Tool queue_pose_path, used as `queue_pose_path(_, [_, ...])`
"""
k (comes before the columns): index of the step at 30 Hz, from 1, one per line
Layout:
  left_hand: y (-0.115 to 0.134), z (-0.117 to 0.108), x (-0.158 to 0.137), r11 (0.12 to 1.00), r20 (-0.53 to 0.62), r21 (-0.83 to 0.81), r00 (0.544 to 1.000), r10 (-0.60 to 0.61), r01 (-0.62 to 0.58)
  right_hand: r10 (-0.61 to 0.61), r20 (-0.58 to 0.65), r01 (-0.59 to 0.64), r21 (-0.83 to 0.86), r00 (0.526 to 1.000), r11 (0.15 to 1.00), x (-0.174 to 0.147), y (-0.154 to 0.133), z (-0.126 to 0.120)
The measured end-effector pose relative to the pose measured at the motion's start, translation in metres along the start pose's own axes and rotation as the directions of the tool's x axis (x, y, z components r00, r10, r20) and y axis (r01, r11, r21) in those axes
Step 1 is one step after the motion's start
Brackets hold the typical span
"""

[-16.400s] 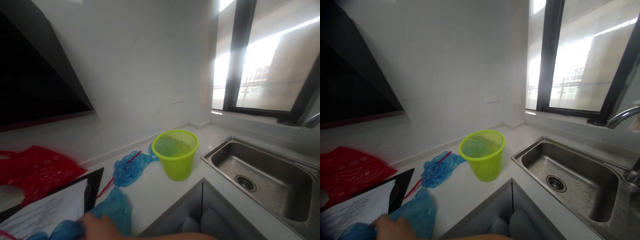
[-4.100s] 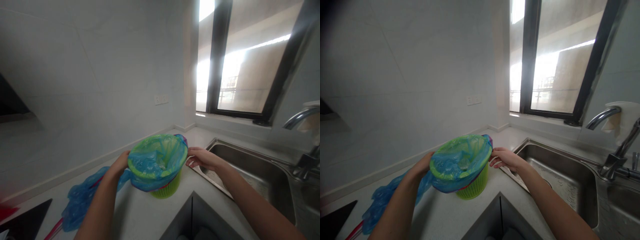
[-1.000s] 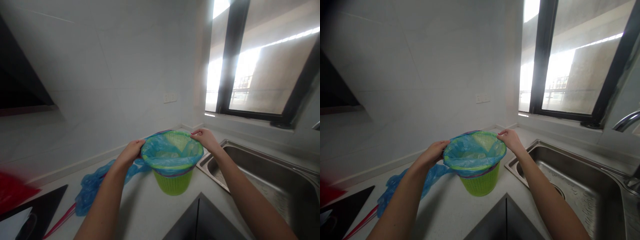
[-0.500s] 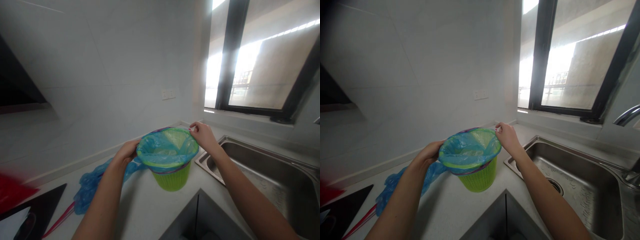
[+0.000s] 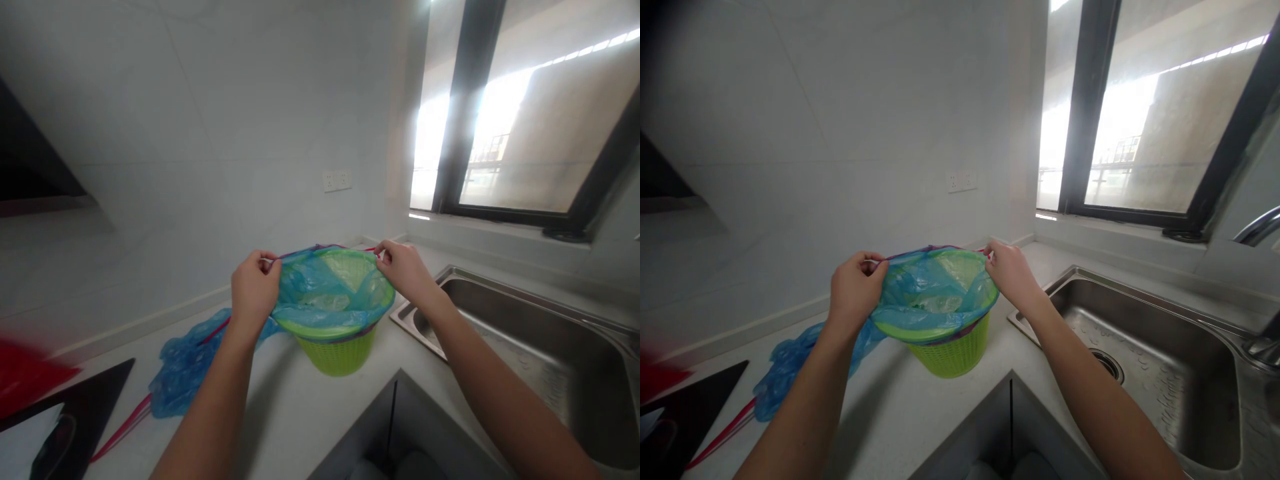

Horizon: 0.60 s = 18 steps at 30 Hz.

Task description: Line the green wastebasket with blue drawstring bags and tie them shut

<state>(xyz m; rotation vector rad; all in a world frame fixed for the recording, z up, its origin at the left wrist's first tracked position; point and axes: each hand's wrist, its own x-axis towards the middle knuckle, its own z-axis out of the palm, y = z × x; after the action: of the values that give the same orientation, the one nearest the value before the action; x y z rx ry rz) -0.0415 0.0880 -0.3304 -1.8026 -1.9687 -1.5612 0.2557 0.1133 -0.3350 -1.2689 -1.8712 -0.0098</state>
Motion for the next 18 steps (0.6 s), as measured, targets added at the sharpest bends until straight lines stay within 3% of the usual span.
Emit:
queue_pose_path(4, [-0.003, 0.001, 0.004, 0.973, 0.089, -0.206, 0.992, -0.091, 0.107, 0.141, -0.118, -0.125, 0.133, 0.983, 0.983, 0.002, 0.004, 0.011])
queue_pose_path(8, [-0.005, -0.002, 0.009, 0.859, 0.163, -0.433, 0.961, -0.221, 0.271, 0.239, -0.152, -0.202, 0.225, 0.959, 0.953, 0.007, 0.015, 0.022])
queue_pose_path(11, [-0.007, -0.009, 0.013, 0.778, 0.21, -0.513, 0.932, -0.295, 0.362, 0.298, -0.035, -0.279, 0.262, 0.954, 0.924, 0.01, 0.019, 0.015])
queue_pose_path(15, [-0.008, -0.03, 0.015, 0.839, 0.332, -0.356, 0.895, -0.297, 0.41, 0.307, 0.1, -0.31, 0.018, 0.946, 0.95, 0.001, 0.013, -0.026])
queue_pose_path(17, [-0.007, -0.043, 0.012, 0.87, 0.334, -0.25, 0.881, -0.335, 0.426, 0.297, 0.249, -0.275, -0.119, 0.922, 0.954, -0.01, 0.005, -0.051])
queue_pose_path(18, [-0.006, -0.05, 0.008, 0.868, 0.317, -0.216, 0.873, -0.37, 0.447, 0.282, 0.384, -0.253, -0.124, 0.879, 0.959, -0.017, 0.0, -0.061])
